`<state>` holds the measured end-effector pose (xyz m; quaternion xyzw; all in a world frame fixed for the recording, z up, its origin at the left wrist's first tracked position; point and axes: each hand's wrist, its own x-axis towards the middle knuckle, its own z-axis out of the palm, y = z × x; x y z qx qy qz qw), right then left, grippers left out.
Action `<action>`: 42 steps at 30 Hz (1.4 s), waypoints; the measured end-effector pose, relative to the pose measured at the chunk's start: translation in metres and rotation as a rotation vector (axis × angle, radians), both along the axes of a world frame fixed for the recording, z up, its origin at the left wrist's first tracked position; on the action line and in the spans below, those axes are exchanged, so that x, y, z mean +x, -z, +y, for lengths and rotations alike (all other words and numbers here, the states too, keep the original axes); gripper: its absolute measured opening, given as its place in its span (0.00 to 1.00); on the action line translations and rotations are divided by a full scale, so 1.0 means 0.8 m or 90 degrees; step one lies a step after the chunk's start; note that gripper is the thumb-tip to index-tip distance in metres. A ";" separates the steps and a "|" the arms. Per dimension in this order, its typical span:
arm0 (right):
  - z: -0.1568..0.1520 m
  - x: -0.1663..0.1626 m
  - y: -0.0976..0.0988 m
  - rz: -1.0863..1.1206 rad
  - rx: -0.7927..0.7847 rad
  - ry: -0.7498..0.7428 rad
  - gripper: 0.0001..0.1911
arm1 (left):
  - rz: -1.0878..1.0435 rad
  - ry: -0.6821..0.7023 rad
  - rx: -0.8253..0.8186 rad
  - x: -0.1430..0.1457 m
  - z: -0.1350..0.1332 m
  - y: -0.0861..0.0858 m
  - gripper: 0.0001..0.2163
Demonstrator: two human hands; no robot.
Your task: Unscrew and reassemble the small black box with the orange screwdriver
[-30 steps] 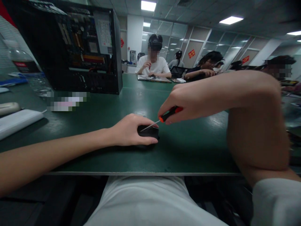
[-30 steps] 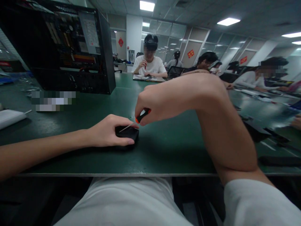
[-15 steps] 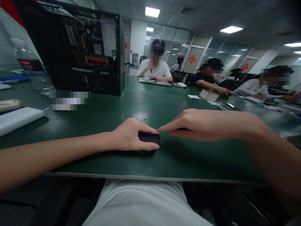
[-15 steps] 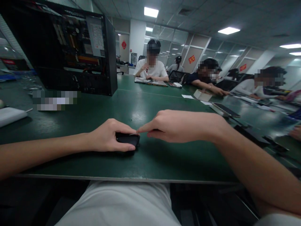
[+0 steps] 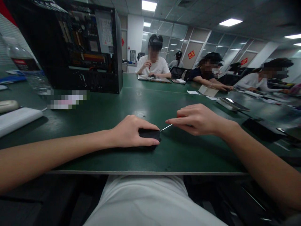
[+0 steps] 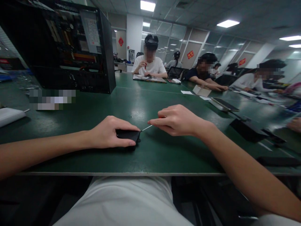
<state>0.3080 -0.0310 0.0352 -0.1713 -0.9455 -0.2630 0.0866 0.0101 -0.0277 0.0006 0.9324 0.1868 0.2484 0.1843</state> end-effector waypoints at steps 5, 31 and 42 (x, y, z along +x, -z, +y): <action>-0.005 0.001 -0.004 -0.020 0.047 0.021 0.15 | -0.004 -0.002 0.005 0.001 -0.001 -0.001 0.19; 0.005 0.001 0.008 0.062 -0.074 -0.007 0.13 | -0.008 0.033 -0.005 0.000 -0.001 0.001 0.19; -0.001 -0.004 0.004 0.080 -0.143 -0.021 0.15 | -0.016 0.036 -0.018 0.001 0.000 0.002 0.19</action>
